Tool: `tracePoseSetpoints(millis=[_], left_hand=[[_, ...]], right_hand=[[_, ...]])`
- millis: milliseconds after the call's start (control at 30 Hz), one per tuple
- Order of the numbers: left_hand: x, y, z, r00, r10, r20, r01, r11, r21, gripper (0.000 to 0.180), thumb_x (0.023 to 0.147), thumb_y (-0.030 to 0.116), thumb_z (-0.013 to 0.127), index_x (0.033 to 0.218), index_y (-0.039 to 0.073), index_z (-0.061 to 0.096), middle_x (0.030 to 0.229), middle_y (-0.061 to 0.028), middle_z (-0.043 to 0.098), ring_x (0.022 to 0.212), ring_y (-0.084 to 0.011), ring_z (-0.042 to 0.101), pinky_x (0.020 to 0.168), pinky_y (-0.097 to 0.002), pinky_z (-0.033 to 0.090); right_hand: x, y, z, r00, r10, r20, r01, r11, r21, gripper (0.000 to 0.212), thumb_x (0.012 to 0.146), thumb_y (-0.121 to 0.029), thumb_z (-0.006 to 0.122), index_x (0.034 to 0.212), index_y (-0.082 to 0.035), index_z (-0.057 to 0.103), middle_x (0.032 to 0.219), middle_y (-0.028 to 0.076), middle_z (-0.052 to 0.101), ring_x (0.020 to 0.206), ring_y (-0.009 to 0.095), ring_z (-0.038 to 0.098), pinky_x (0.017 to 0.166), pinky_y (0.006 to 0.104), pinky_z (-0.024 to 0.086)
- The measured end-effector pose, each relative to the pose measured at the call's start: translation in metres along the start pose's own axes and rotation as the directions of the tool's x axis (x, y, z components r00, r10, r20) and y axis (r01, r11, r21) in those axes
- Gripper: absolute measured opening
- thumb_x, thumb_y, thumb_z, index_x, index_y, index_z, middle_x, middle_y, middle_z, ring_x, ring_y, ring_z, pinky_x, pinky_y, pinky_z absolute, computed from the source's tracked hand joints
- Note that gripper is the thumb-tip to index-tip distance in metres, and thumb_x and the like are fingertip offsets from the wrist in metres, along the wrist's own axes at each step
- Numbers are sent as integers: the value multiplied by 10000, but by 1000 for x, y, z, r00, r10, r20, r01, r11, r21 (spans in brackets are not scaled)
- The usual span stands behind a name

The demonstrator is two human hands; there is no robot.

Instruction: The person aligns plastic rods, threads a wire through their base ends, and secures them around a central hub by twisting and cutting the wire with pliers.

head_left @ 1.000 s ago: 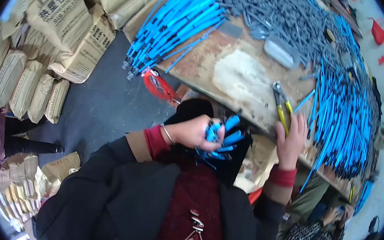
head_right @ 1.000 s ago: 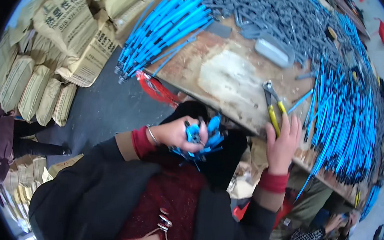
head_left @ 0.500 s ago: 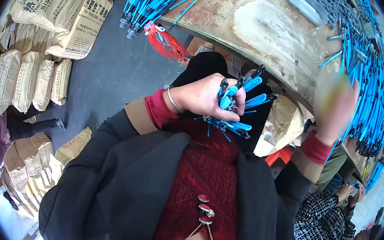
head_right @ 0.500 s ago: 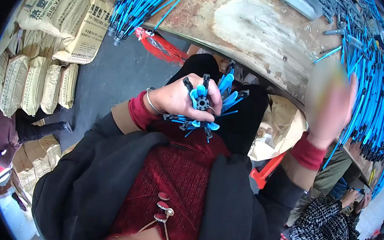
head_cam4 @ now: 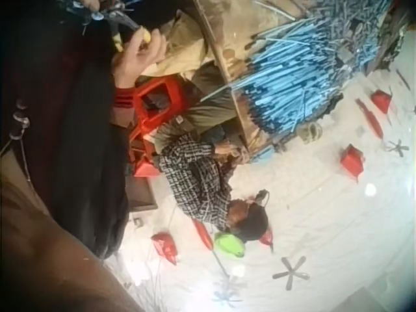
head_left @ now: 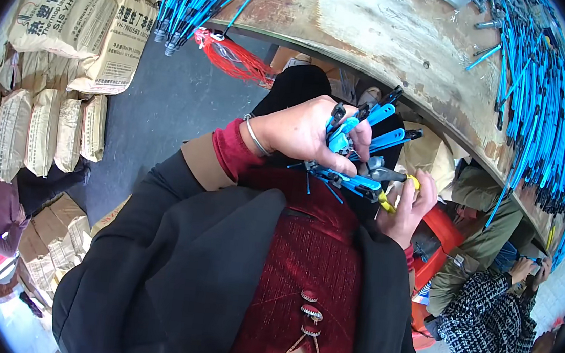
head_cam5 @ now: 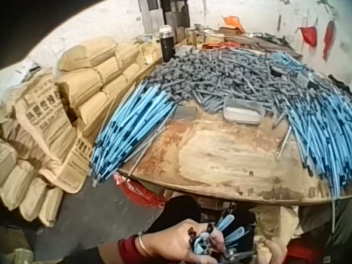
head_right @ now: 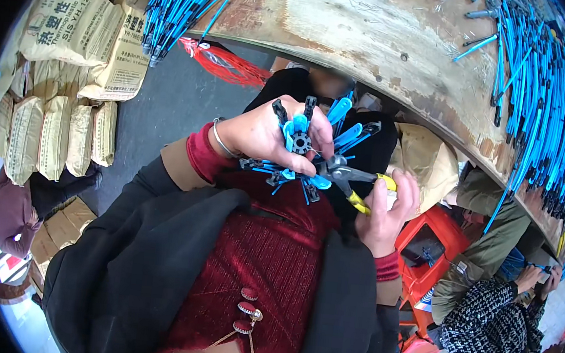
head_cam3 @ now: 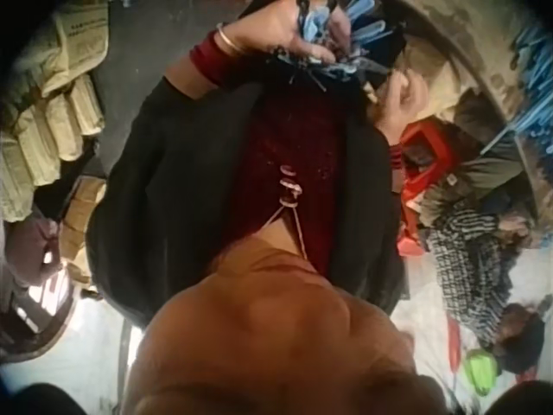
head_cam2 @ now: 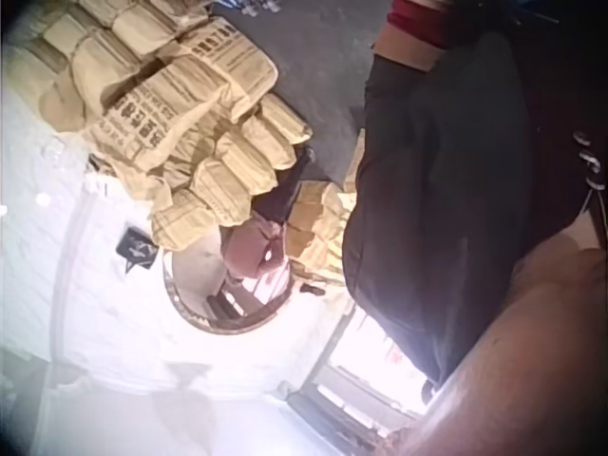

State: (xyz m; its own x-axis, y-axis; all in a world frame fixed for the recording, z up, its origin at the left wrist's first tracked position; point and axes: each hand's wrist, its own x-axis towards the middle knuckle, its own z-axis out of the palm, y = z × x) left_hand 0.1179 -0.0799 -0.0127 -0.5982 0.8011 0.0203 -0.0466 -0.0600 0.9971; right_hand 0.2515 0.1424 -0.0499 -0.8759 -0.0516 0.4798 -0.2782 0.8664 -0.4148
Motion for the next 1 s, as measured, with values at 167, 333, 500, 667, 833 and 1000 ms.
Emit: tracePoseSetpoints(millis=[167, 333, 500, 667, 833, 1000], left_hand=[[-3, 1, -4, 1000, 2, -2, -2, 995, 102, 310, 642, 108, 796, 885, 35, 618, 813, -57, 651, 754, -142, 612, 736, -275, 489], [-2, -5, -10, 999, 37, -33, -33, 994, 109, 346, 628, 94, 817, 893, 21, 607, 809, -56, 625, 726, -132, 597, 677, -269, 492], [-1, -2, -12, 1000, 4, -27, -2, 997, 83, 350, 624, 129, 817, 890, 19, 619, 802, -51, 630, 728, -128, 588, 691, -265, 486], [0, -4, -10, 999, -36, 17, 35, 998, 58, 363, 615, 135, 827, 888, 13, 620, 793, -50, 629, 734, -117, 587, 683, -260, 488], [2, -5, -12, 1000, 7, -19, -4, 991, 135, 366, 618, 139, 829, 889, 12, 619, 794, -50, 628, 734, -110, 581, 683, -259, 485], [1, -4, -13, 999, -23, -41, 28, 991, 133, 364, 627, 137, 825, 895, 7, 616, 798, -51, 626, 734, -112, 578, 686, -259, 484]], right_hand=[[9, 8, -2, 972, -234, -33, 220, 946, -238, 509, 752, 31, 646, 1195, -131, 454, 1207, 189, 460, 1107, 400, 458, 918, 518, 388], [13, 7, 7, 975, -218, -33, 204, 949, -239, 493, 760, -5, 667, 1189, -133, 460, 1210, 189, 460, 1106, 397, 459, 921, 516, 389], [10, 7, 11, 962, -255, -98, 230, 950, -213, 413, 751, -22, 614, 1133, -152, 531, 1212, 181, 469, 1120, 410, 447, 955, 570, 364], [12, 3, 12, 969, -223, -109, 202, 964, -174, 410, 766, -18, 640, 1136, -132, 507, 1205, 182, 469, 1116, 407, 451, 934, 543, 374], [11, -5, 16, 975, -188, -116, 159, 962, -223, 429, 762, -11, 660, 1144, -110, 493, 1207, 181, 464, 1113, 406, 453, 928, 523, 376], [10, -13, 26, 965, -150, -216, 85, 955, -285, 407, 754, -20, 640, 1124, -151, 532, 1191, 163, 491, 1103, 382, 468, 936, 569, 382]])
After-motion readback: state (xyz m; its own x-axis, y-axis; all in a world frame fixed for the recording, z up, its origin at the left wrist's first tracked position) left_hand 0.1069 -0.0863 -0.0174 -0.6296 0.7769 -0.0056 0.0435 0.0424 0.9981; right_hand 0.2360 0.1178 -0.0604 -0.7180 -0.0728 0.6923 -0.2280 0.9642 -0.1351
